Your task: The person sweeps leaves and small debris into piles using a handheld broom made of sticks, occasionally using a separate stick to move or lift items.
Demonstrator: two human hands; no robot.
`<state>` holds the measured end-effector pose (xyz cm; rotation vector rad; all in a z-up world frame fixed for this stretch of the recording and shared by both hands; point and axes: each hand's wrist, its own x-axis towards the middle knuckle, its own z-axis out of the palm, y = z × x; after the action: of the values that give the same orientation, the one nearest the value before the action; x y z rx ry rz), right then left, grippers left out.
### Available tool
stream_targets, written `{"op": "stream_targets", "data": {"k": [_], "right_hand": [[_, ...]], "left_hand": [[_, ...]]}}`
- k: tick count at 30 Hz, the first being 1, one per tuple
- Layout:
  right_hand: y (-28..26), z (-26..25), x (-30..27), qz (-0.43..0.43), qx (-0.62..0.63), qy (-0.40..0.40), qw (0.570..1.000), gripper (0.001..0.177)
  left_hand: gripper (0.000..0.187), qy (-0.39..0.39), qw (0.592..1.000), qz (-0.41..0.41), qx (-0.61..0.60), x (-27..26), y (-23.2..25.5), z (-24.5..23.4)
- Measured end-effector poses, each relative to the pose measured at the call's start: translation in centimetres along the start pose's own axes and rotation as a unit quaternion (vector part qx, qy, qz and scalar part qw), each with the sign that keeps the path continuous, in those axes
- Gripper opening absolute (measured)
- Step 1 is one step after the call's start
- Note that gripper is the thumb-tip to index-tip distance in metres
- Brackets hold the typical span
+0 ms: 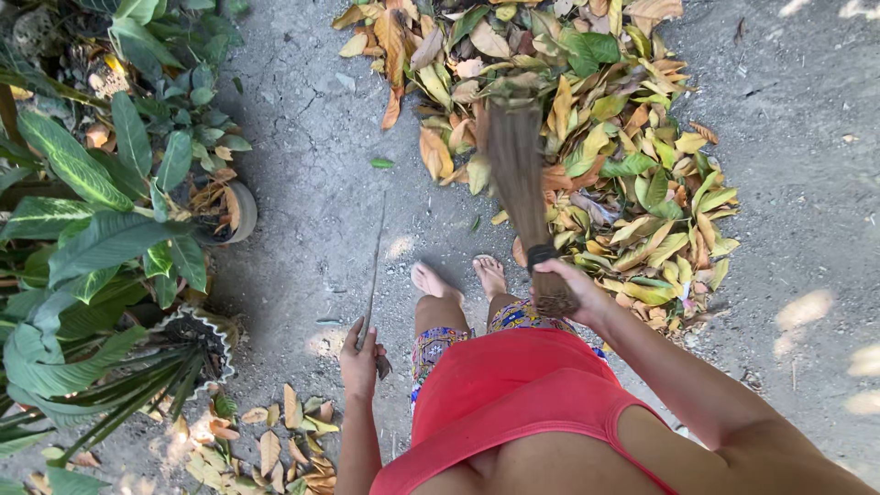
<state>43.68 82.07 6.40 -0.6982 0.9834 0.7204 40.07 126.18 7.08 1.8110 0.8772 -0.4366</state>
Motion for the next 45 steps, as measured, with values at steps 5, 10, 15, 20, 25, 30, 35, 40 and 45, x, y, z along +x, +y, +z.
{"op": "stream_targets", "data": {"k": [5,10,15,20,25,30,35,40,45], "right_hand": [[0.3,3.0,9.8,0.050,0.030,-0.073,0.996,0.033],[-0.9,5.5,20.9,0.113,0.054,-0.086,0.988,0.027],[-5.8,4.4,20.9,-0.093,0.098,-0.056,0.989,0.025],[-10.6,6.2,12.9,-0.157,0.186,0.022,0.970,0.037],[-9.0,16.0,6.2,-0.071,0.247,0.034,0.966,0.054],[-3.7,27.5,9.7,0.034,0.173,0.013,0.984,0.047],[-3.2,29.6,26.0,0.062,0.170,-0.092,0.979,0.036],[-7.7,27.2,34.9,0.059,0.168,-0.047,0.983,0.025],[-10.8,18.6,27.8,-0.086,0.199,0.035,0.976,0.046]], "left_hand": [[0.054,-0.017,0.997,-0.004,0.070,2.8,3.6,-0.6],[0.054,-0.033,0.997,0.019,0.064,7.6,6.1,-2.1],[0.052,-0.065,0.989,0.045,0.122,13.9,8.7,-5.0],[0.052,-0.098,0.990,0.019,0.103,20.1,11.4,-7.3],[0.053,-0.103,0.985,0.016,0.134,27.1,13.6,-7.2],[0.053,-0.113,0.985,0.031,0.126,32.9,15.3,-7.1],[0.052,-0.097,0.978,0.019,0.185,34.3,18.7,-8.3],[0.050,-0.119,0.975,0.024,0.186,35.9,21.0,-9.0],[0.050,-0.157,0.978,0.038,0.135,38.0,20.1,-7.9]]}}
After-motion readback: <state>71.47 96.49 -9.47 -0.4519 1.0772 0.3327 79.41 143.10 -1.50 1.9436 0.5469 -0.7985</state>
